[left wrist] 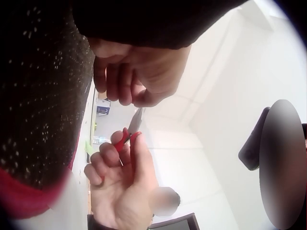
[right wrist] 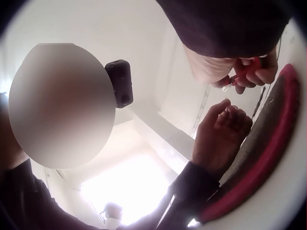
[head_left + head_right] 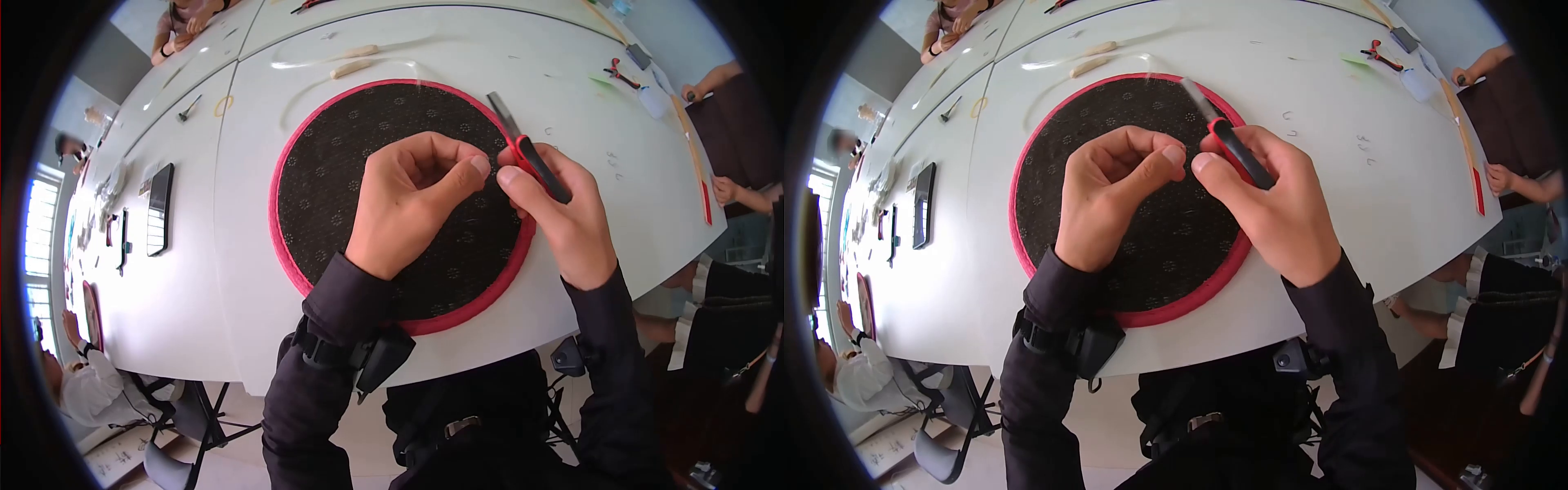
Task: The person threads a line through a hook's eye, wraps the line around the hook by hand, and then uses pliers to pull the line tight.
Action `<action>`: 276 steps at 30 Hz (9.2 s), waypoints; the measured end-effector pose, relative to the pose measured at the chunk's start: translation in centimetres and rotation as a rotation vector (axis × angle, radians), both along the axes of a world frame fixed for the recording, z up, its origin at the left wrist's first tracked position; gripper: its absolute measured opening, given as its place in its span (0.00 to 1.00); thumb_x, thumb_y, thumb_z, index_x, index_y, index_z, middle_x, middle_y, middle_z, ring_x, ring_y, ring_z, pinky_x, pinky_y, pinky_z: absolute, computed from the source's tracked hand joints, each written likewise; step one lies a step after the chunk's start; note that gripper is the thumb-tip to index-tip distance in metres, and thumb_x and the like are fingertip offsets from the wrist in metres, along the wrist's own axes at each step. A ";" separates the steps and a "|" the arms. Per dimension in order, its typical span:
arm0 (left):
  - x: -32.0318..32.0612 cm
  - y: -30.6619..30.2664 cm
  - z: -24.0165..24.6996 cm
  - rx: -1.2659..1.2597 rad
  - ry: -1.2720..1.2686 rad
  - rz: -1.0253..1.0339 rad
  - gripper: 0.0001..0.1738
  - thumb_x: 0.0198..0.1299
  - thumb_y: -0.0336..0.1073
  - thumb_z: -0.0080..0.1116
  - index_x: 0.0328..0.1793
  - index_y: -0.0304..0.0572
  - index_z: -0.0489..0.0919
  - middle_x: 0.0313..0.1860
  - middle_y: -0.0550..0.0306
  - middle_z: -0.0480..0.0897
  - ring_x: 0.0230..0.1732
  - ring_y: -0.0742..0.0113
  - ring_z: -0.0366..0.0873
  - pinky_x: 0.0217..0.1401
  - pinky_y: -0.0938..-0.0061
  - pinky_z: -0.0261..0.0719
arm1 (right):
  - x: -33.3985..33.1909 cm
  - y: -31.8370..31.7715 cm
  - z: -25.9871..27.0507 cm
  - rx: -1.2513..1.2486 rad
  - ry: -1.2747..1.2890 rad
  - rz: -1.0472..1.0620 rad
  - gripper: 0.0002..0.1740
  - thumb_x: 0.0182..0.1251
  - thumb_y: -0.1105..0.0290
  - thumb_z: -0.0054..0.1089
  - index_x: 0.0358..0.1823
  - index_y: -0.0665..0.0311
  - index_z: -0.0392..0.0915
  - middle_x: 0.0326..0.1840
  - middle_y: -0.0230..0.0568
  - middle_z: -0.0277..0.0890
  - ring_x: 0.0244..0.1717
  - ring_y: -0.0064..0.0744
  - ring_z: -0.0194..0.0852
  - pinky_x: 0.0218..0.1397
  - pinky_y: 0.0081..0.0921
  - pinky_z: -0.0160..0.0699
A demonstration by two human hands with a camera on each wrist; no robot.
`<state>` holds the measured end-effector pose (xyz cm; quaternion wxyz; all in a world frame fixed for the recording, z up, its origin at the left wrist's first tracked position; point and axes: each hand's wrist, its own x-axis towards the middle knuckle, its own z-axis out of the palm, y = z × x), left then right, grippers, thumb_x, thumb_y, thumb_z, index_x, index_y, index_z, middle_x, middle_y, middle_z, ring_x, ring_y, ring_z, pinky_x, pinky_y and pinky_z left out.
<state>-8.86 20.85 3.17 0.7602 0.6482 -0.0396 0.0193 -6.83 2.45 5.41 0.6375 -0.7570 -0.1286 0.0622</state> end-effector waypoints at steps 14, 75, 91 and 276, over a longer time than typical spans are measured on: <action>-0.1 0.0 0.1 0.075 0.023 -0.062 0.08 0.68 0.30 0.65 0.45 0.30 0.84 0.38 0.58 0.86 0.41 0.76 0.83 0.48 0.80 0.80 | 0.3 0.1 0.6 0.026 0.150 0.066 0.14 0.71 0.61 0.65 0.39 0.66 0.83 0.27 0.27 0.76 0.29 0.16 0.71 0.35 0.17 0.70; 0.0 11.7 2.4 -0.251 -0.511 0.284 0.17 0.78 0.38 0.48 0.61 0.32 0.77 0.54 0.49 0.82 0.62 0.59 0.77 0.74 0.62 0.71 | -0.2 0.4 -4.3 -0.572 -0.660 -0.011 0.16 0.66 0.64 0.62 0.47 0.68 0.72 0.41 0.49 0.71 0.44 0.50 0.69 0.49 0.48 0.68; -1.0 -4.8 3.6 0.518 -0.237 -0.035 0.05 0.66 0.28 0.63 0.41 0.30 0.82 0.30 0.57 0.82 0.33 0.72 0.76 0.43 0.76 0.77 | -1.1 -4.8 0.3 -0.100 -0.375 -0.012 0.08 0.70 0.74 0.65 0.46 0.70 0.82 0.38 0.38 0.84 0.40 0.24 0.80 0.50 0.24 0.78; 5.0 -6.1 0.3 0.720 -0.463 0.127 0.07 0.65 0.28 0.63 0.44 0.32 0.80 0.35 0.50 0.79 0.33 0.60 0.76 0.40 0.69 0.75 | 6.2 -6.1 0.3 0.054 0.418 0.051 0.11 0.74 0.59 0.61 0.38 0.59 0.81 0.21 0.15 0.53 0.19 0.09 0.44 0.21 0.16 0.42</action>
